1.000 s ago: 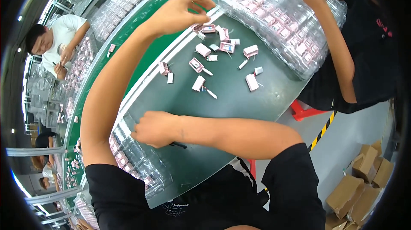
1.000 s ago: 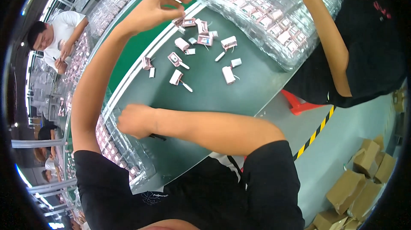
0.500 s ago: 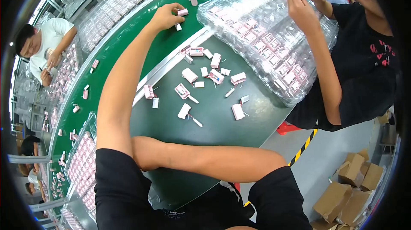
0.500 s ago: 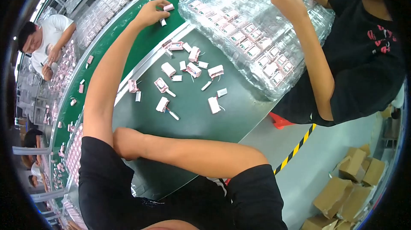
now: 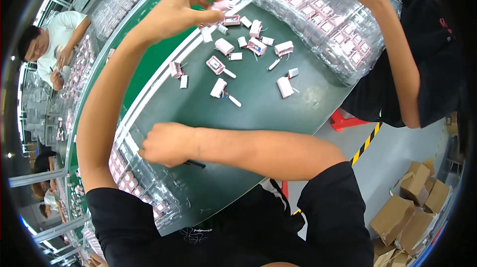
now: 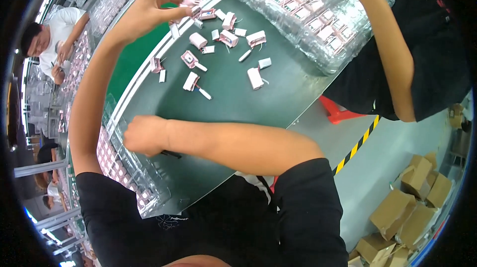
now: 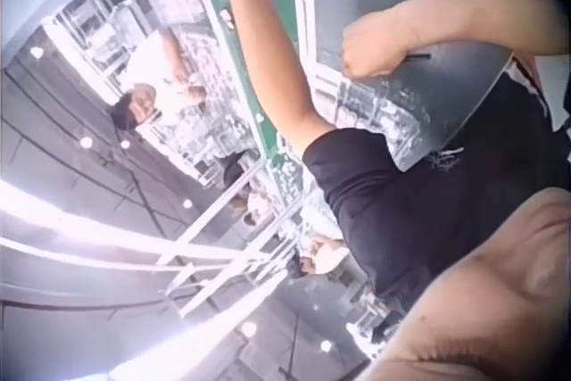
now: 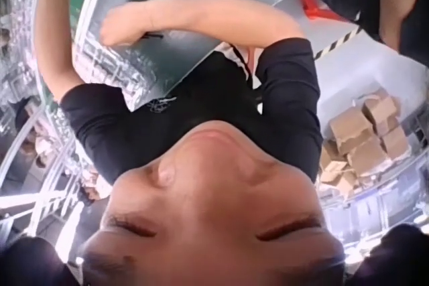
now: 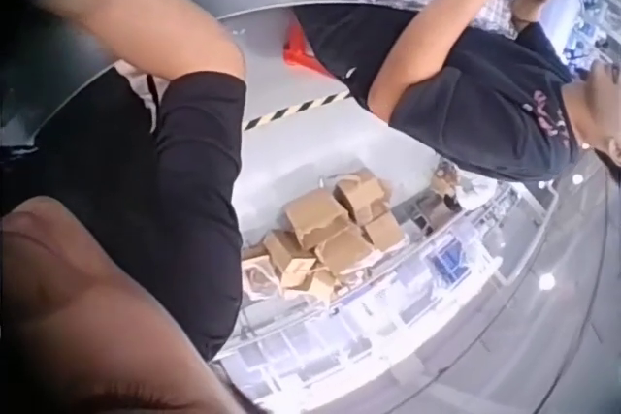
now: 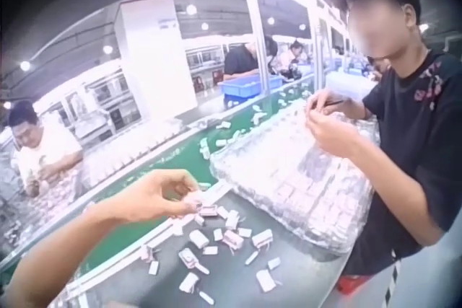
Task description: The person assembles small electronic components into plastic housings by hand, taking components from a tray and inserting them into the housings.
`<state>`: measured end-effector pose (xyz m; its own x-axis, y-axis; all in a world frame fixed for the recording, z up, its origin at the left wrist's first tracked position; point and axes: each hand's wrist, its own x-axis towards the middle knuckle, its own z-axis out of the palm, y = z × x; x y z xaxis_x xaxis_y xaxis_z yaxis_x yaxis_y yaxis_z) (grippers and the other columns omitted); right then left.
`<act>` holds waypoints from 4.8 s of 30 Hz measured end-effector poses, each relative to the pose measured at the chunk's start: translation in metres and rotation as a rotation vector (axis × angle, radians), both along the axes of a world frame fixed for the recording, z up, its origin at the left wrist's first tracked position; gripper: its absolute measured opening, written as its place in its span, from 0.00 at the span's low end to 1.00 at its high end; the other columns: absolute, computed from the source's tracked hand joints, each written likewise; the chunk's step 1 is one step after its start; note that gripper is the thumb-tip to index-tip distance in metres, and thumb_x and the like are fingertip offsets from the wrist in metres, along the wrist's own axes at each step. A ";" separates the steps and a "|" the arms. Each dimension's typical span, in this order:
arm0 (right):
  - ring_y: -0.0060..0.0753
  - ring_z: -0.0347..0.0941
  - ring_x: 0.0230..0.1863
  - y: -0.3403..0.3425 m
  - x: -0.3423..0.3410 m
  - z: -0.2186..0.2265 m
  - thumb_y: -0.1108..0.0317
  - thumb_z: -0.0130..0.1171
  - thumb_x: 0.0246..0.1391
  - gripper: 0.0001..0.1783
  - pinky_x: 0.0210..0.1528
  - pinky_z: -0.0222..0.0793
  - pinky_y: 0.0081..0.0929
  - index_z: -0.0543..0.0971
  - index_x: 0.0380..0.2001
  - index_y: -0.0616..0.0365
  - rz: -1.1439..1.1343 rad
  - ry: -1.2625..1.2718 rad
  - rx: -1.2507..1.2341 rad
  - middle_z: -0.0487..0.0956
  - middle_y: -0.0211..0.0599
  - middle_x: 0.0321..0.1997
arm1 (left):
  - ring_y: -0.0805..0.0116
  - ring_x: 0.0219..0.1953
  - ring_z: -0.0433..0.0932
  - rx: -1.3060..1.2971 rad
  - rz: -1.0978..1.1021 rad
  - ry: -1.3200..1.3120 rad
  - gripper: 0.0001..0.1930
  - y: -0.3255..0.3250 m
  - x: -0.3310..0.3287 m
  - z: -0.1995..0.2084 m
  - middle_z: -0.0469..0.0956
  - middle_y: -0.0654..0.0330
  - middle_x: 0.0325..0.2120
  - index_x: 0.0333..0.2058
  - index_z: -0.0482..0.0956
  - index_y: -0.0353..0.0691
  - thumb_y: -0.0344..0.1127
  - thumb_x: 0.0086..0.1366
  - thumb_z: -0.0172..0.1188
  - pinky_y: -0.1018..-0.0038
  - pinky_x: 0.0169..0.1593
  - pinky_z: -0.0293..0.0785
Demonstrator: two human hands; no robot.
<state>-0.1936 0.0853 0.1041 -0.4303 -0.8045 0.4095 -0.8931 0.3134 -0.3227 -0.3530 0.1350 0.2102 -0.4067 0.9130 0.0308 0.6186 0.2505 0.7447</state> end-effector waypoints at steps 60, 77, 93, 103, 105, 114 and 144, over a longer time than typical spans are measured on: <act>0.45 0.81 0.28 0.004 0.008 0.005 0.72 0.62 0.42 0.04 0.32 0.75 0.40 0.81 0.25 0.59 -0.047 -0.012 -0.082 0.81 0.40 0.22 | 0.80 0.36 0.77 -0.035 0.270 -0.103 0.09 -0.082 0.086 -0.045 0.81 0.64 0.31 0.41 0.79 0.35 0.28 0.62 0.63 0.79 0.42 0.72; 0.46 0.81 0.31 0.006 0.006 0.003 0.70 0.63 0.43 0.05 0.33 0.74 0.40 0.81 0.26 0.57 -0.048 -0.010 -0.087 0.82 0.40 0.26 | 0.66 0.37 0.77 0.040 0.134 0.314 0.09 -0.034 0.080 -0.012 0.80 0.59 0.32 0.39 0.82 0.37 0.31 0.62 0.60 0.71 0.44 0.72; 0.45 0.82 0.33 0.005 0.008 0.006 0.71 0.64 0.42 0.05 0.35 0.75 0.38 0.81 0.26 0.58 -0.040 -0.007 -0.072 0.82 0.40 0.28 | 0.56 0.50 0.76 -0.146 -0.196 0.485 0.12 -0.020 0.025 -0.028 0.82 0.54 0.45 0.43 0.82 0.39 0.28 0.59 0.61 0.61 0.56 0.67; 0.45 0.82 0.34 0.005 0.007 0.008 0.71 0.65 0.42 0.08 0.36 0.75 0.39 0.81 0.29 0.59 -0.036 -0.030 -0.060 0.82 0.41 0.29 | 0.67 0.39 0.79 -0.199 0.141 0.210 0.14 -0.043 0.032 -0.017 0.83 0.51 0.36 0.49 0.80 0.32 0.33 0.70 0.55 0.72 0.48 0.73; 0.46 0.82 0.34 0.006 0.007 0.008 0.71 0.65 0.42 0.08 0.36 0.75 0.39 0.81 0.29 0.59 -0.037 -0.030 -0.061 0.82 0.41 0.28 | 0.69 0.40 0.78 -0.157 0.111 0.152 0.14 -0.044 0.032 -0.018 0.83 0.53 0.36 0.48 0.79 0.31 0.33 0.71 0.54 0.72 0.48 0.73; 0.47 0.82 0.31 0.007 0.006 0.008 0.71 0.63 0.42 0.08 0.34 0.75 0.41 0.80 0.29 0.61 -0.034 -0.033 -0.072 0.82 0.42 0.26 | 0.74 0.39 0.76 -0.137 0.071 0.007 0.13 -0.049 0.025 -0.025 0.82 0.60 0.35 0.48 0.79 0.29 0.30 0.72 0.51 0.75 0.48 0.72; 0.46 0.81 0.28 0.008 0.005 0.006 0.72 0.61 0.45 0.08 0.30 0.74 0.41 0.80 0.32 0.61 -0.033 -0.041 -0.054 0.80 0.41 0.25 | 0.68 0.47 0.75 -0.210 0.146 0.488 0.12 -0.101 0.044 -0.029 0.76 0.62 0.43 0.46 0.78 0.39 0.27 0.63 0.59 0.70 0.53 0.70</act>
